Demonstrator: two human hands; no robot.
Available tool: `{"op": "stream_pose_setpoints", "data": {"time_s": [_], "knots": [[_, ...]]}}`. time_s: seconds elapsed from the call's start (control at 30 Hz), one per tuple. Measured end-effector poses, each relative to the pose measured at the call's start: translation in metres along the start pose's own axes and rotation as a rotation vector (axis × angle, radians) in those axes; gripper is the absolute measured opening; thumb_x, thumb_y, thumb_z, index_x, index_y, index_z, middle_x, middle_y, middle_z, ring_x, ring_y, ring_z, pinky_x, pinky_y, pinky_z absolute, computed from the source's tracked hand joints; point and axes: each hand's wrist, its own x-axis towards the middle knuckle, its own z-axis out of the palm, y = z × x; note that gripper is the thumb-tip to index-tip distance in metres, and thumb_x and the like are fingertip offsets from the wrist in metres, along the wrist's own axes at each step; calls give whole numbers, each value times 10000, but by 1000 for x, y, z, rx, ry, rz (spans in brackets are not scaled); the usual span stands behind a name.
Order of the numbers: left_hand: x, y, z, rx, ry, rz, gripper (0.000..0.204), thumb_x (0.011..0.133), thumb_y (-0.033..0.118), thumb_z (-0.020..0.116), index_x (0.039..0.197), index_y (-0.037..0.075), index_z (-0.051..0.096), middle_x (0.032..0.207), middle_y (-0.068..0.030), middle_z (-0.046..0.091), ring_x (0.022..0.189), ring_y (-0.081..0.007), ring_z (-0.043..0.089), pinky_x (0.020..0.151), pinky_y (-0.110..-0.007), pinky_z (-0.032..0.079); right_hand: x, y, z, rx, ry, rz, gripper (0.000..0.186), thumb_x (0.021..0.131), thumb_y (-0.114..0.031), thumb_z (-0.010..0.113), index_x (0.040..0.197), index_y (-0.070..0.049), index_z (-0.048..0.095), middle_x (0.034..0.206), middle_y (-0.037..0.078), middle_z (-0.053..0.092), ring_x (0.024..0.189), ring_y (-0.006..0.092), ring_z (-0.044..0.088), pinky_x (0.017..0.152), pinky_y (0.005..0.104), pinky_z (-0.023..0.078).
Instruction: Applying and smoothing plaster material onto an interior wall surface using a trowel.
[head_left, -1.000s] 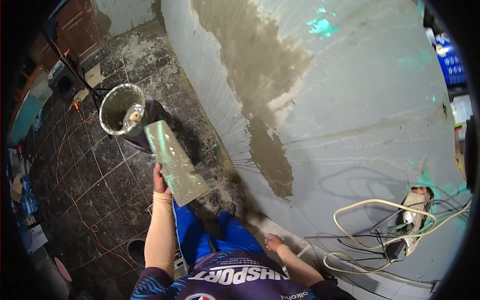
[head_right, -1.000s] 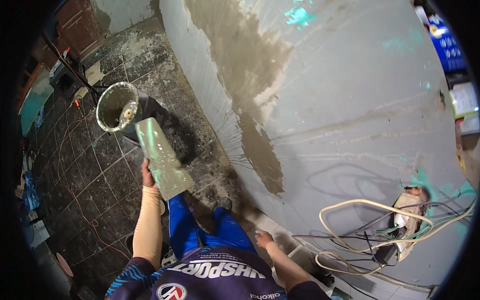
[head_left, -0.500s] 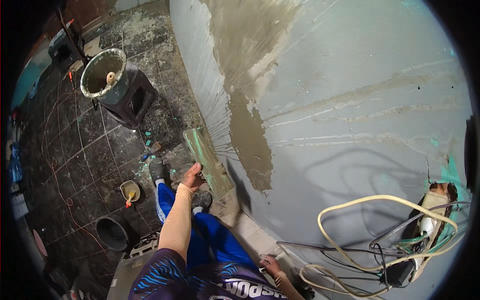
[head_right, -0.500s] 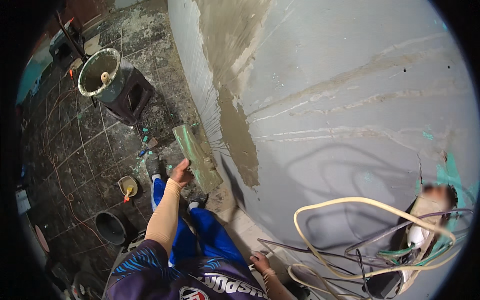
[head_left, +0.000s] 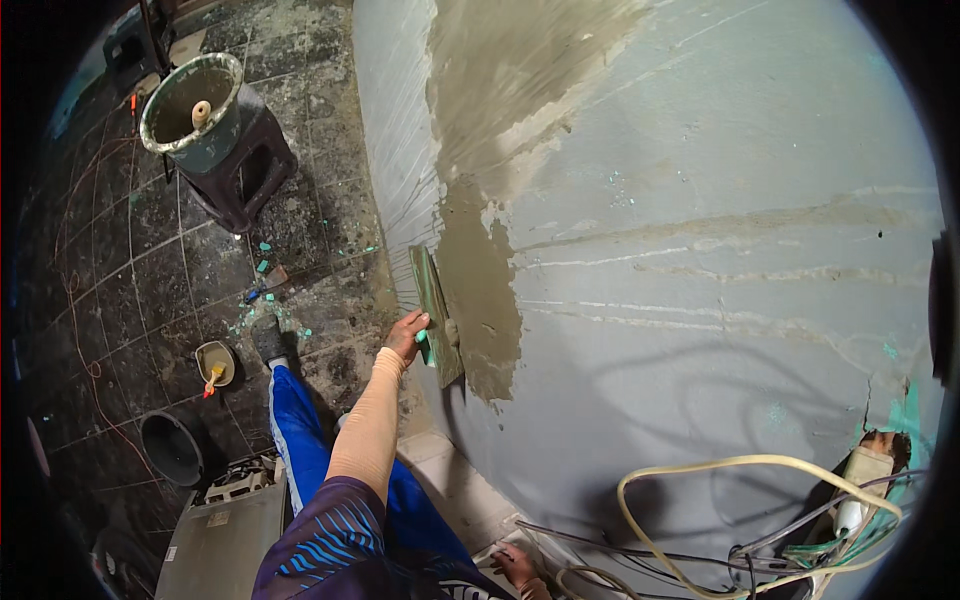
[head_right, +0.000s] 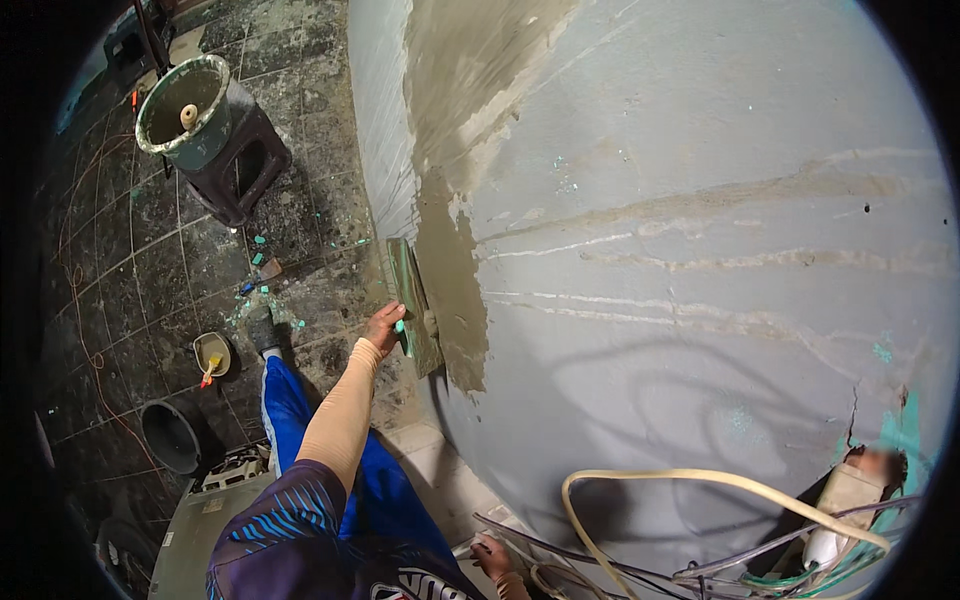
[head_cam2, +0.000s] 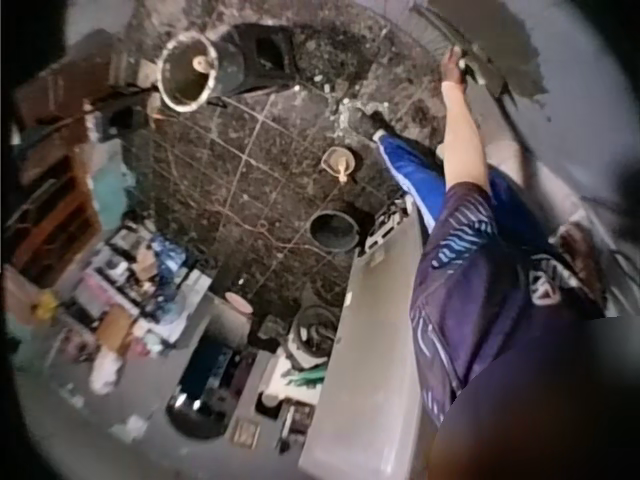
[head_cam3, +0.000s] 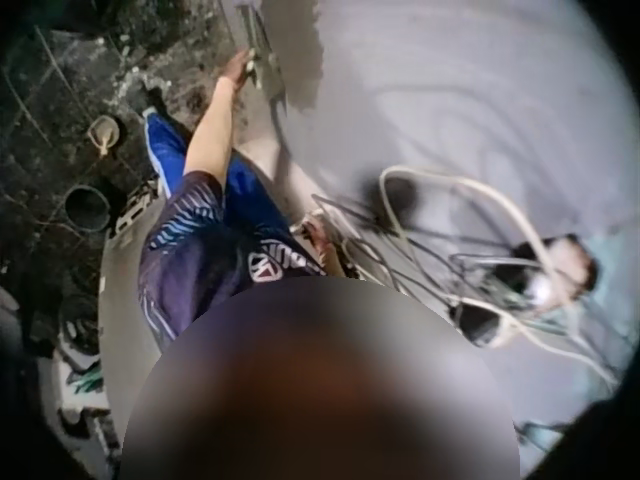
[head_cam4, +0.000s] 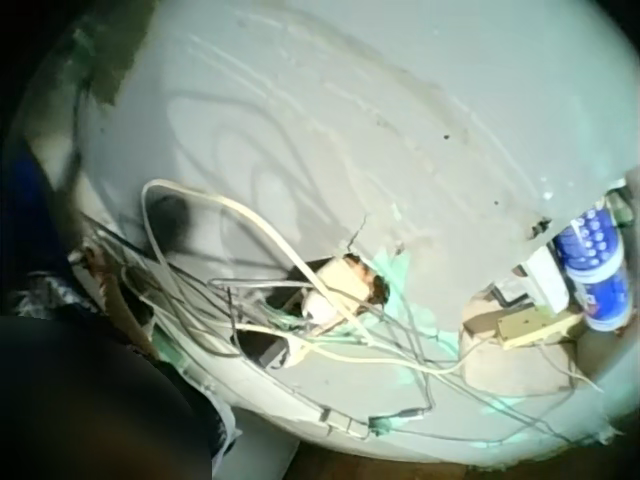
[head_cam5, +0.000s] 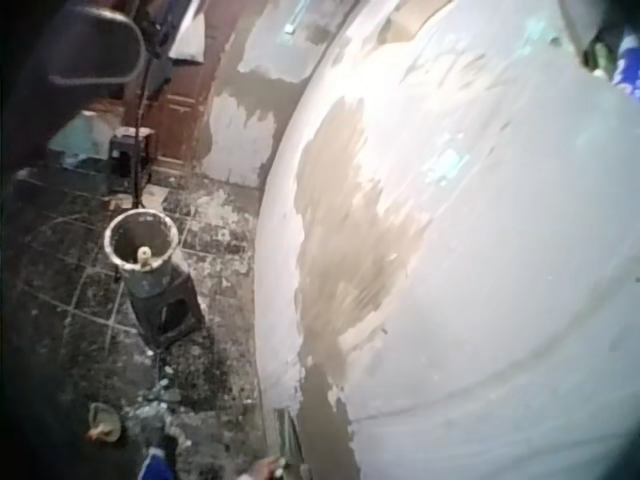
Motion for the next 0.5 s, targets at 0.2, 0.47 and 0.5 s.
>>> {"op": "stream_pose_setpoints", "data": {"time_s": [0.2, 0.47, 0.5], "knots": [[5, -7, 13, 202, 109, 96, 580, 823, 270, 676, 1282, -37, 499, 1216, -119, 568, 1125, -206, 510, 982, -307, 364, 4, -19, 12, -42, -82, 20, 408, 885, -211, 603, 1251, -47, 524, 968, 110, 653, 796, 163, 647, 663, 293, 532], [-55, 34, 112, 492, 214, 207, 558, 813, 336, 683, 1234, -10, 563, 1131, -134, 627, 1065, -184, 558, 953, -275, 389, 24, -36, 45, -345, -11, -241, 414, 848, -224, 642, 1207, -30, 574, 1029, 100, 646, 926, 162, 605, 803, 284, 489], [-64, 39, 128, 546, 229, 230, 554, 812, 337, 683, 1227, -12, 568, 1112, -134, 634, 1045, -172, 563, 946, -268, 392, 22, -40, 48, -337, -8, -242, 414, 848, -224, 642, 1207, -30, 574, 1029, 100, 646, 926, 162, 605, 803, 284, 489]]}}
